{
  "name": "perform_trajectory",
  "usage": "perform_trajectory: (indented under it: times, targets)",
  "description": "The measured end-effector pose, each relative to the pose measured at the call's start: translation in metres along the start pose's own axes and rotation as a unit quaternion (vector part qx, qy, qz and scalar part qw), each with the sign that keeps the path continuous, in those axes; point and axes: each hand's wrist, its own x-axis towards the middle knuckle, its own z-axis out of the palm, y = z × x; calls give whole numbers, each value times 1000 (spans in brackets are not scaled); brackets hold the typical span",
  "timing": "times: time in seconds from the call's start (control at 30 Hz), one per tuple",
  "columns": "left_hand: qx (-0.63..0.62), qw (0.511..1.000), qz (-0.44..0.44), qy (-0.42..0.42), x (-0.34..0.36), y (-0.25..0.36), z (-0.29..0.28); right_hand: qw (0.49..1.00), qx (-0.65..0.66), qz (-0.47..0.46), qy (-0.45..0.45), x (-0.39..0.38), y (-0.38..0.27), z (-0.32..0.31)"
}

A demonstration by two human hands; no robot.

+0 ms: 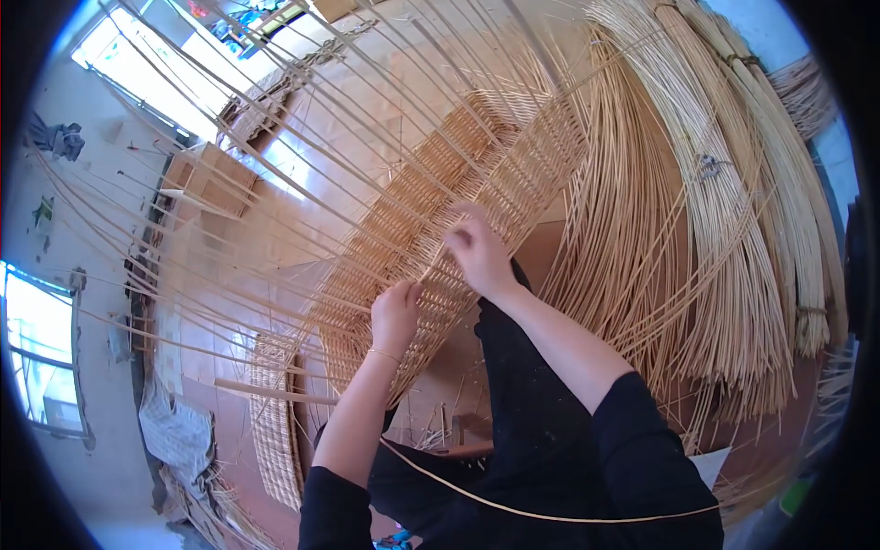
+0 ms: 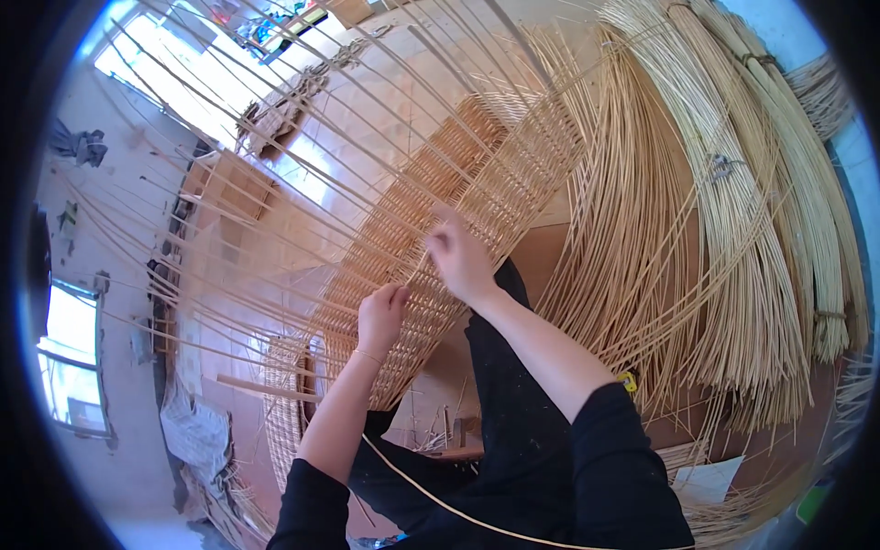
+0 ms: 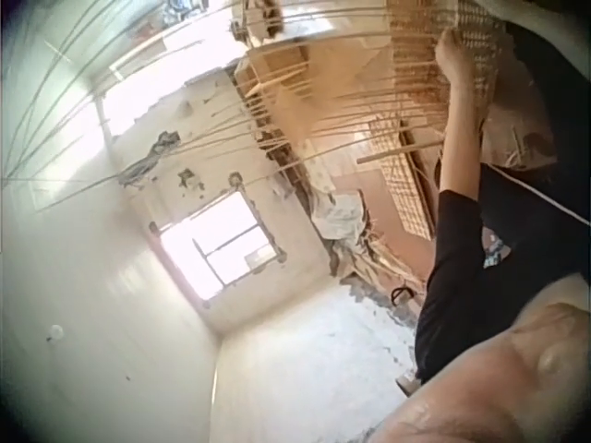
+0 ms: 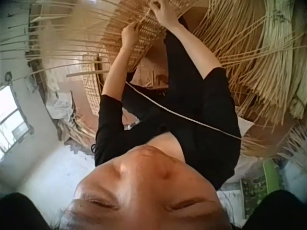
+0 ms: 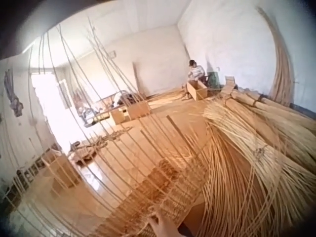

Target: Weaving a rectangular wicker basket using long thin strips of wood.

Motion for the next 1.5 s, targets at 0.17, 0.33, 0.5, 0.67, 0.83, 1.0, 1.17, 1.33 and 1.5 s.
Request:
perform_trajectory:
  times: [0.17, 0.33, 0.5, 0.67, 0.83, 1.0, 1.17, 1.33, 1.5]
  targets:
    - [-79, 994, -76, 1, 4, -1, 3, 921, -147, -335, -135, 52, -51, 63]
    - [11, 993, -81, 89, 3, 3, 25, 951, -63, -257, -159, 59, -58, 86]
    - [39, 997, -35, 54, 0, 5, 16, 964, -22, -183, -189, 61, -83, 65]
    - [240, 959, -2, -152, 12, 33, -24, 999, -10, 16, 38, 41, -21, -23]
    - [165, 971, 148, -86, 48, 66, -27, 993, 86, 19, 83, 42, 27, -46]
    - [-7, 997, 65, 45, 73, 74, 15, 978, -130, -158, 47, 66, -1, -40]
    - [-20, 1000, -6, 1, 82, 70, 21, 959, -190, -202, -61, 100, -35, -12]
    - [211, 969, 47, -123, 81, 96, -3, 964, -118, -127, 202, 95, 3, -67]
    - [105, 981, 150, -66, 119, 130, -11, 966, -156, -102, 179, 88, 35, -102]
